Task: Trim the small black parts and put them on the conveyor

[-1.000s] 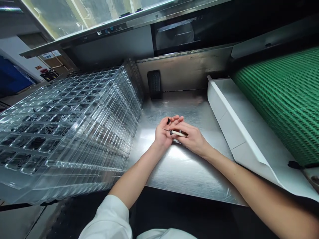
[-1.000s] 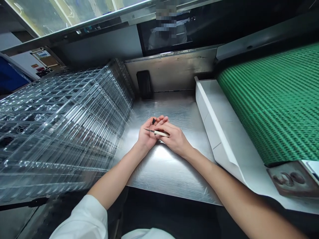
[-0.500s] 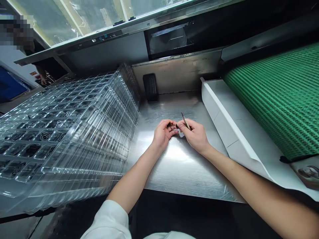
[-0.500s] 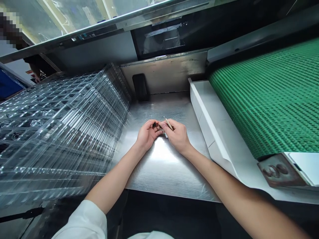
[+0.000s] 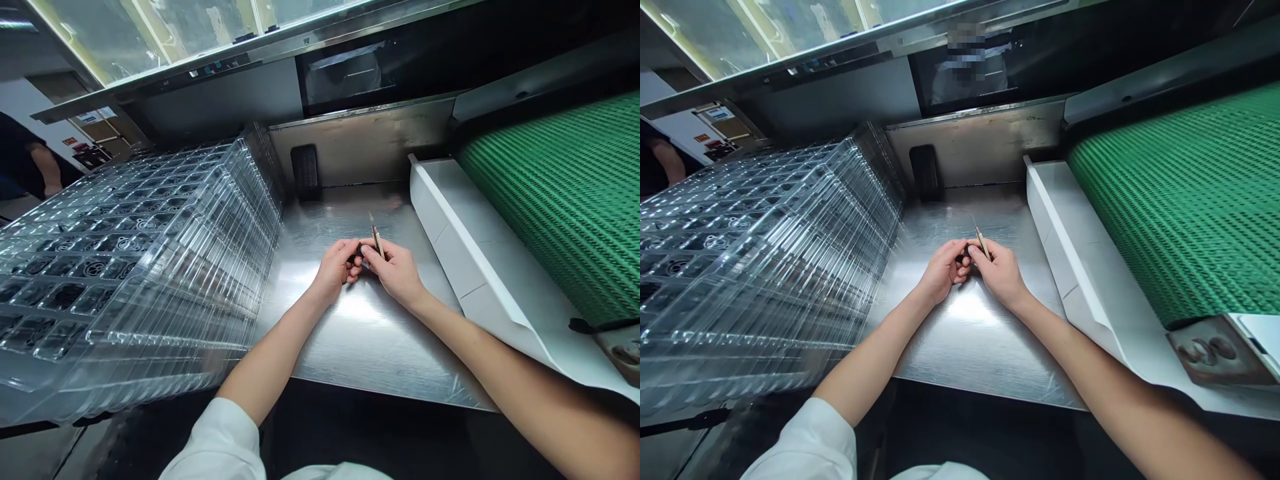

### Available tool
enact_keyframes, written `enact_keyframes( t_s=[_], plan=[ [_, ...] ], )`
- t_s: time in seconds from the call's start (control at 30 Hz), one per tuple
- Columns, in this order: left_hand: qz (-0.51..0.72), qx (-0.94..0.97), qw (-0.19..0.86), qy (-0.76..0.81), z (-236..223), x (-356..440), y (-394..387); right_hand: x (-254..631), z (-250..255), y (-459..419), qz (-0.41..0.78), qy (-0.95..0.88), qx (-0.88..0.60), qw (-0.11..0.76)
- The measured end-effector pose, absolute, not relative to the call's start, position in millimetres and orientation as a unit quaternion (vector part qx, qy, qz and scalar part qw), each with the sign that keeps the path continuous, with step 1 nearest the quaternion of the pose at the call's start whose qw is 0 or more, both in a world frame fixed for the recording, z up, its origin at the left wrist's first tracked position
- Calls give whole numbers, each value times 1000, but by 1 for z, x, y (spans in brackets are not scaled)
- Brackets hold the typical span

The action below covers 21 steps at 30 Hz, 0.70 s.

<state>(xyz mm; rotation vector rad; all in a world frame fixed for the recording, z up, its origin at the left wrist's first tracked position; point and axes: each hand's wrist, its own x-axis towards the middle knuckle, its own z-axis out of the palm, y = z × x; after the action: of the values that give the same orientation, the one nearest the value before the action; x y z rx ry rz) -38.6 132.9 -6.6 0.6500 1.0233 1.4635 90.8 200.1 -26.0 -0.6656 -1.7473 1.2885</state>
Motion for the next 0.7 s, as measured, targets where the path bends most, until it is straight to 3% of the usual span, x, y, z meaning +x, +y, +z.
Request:
enact_keyframes(
  t_s=[0.23,0.43,0.7],
  plan=[
    [632,269,578,441,-5,-40,134,91,-29,201,439,-752,-255,421],
    [641,230,612,401,-4,-42,136,91,-26,199,537,-677,-277,420],
    [671,239,593,375,-2,-41,134,91,-20,196,576,-634,-289,428]
  ],
)
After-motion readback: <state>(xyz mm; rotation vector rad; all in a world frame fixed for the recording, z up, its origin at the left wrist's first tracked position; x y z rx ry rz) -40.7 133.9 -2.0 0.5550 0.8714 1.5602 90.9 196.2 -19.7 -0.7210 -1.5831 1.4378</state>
